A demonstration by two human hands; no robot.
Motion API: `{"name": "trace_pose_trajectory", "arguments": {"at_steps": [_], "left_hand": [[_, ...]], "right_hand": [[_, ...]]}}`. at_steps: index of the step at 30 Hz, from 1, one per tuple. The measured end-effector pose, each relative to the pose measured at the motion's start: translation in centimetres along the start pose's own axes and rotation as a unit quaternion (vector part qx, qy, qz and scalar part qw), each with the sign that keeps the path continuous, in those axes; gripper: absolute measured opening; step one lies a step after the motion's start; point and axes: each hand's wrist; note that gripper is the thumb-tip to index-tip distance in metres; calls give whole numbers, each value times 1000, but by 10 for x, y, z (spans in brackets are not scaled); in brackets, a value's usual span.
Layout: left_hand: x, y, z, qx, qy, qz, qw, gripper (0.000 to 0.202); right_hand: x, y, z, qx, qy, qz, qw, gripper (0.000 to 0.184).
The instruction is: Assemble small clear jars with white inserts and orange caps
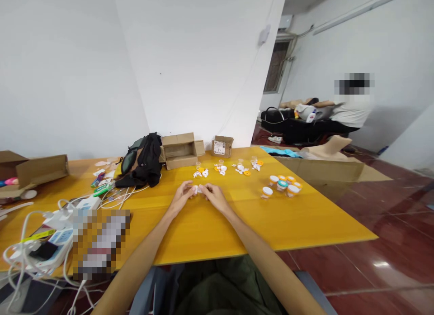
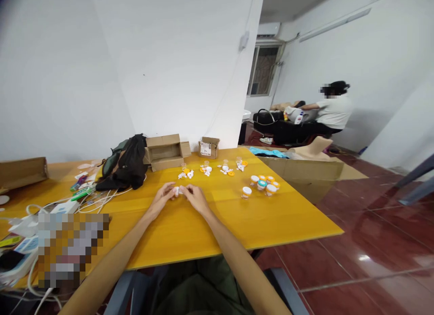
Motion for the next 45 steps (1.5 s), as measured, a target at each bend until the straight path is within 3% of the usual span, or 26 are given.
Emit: {"name": "trace_pose_trajectory", "arguments": {"at_steps": [3, 7, 14, 19, 24, 27, 31, 35, 39, 45], "left_hand": [[-1, -1, 0, -6, -9, 13, 1000, 52], [1, -1, 0, 7, 30, 12, 999, 48], [-2, 5, -3, -79, 37, 57, 995, 43], [-5, 5, -4, -85, 52, 126, 987, 36], [-10, 2, -1, -65, 75, 198, 975, 23], [-12, -1, 1, -63, 98, 266, 957, 18], [-17, -4, 5, -59, 148, 359, 920, 27], [-22, -1, 19, -47, 197, 458, 866, 40], [-23, 14, 49, -11, 197, 525, 828, 48], [-19, 38, 94, 21, 179, 532, 828, 45]], "right_hand": [[4, 1, 0, -7, -34, -3, 999, 35], [3, 2, -4, -17, -79, -66, 995, 20], [-2, -12, -27, -16, -141, -279, 950, 42], [18, -48, -41, 43, -142, -418, 896, 33], [35, -96, -44, 109, -146, -544, 819, 33], [39, -120, -42, 139, -146, -595, 778, 26], [46, -140, -40, 182, -116, -628, 748, 12], [56, -146, -42, 206, -73, -649, 729, 5], [58, -144, -46, 232, -50, -655, 717, 7], [53, -134, -51, 278, -114, -632, 714, 23]]}}
Point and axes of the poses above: each hand's wrist, its own z-axis towards the middle knuckle, its own y-axis out of the palm, x = y × z, and after that the axes turned 9 degrees about -z, right-handed
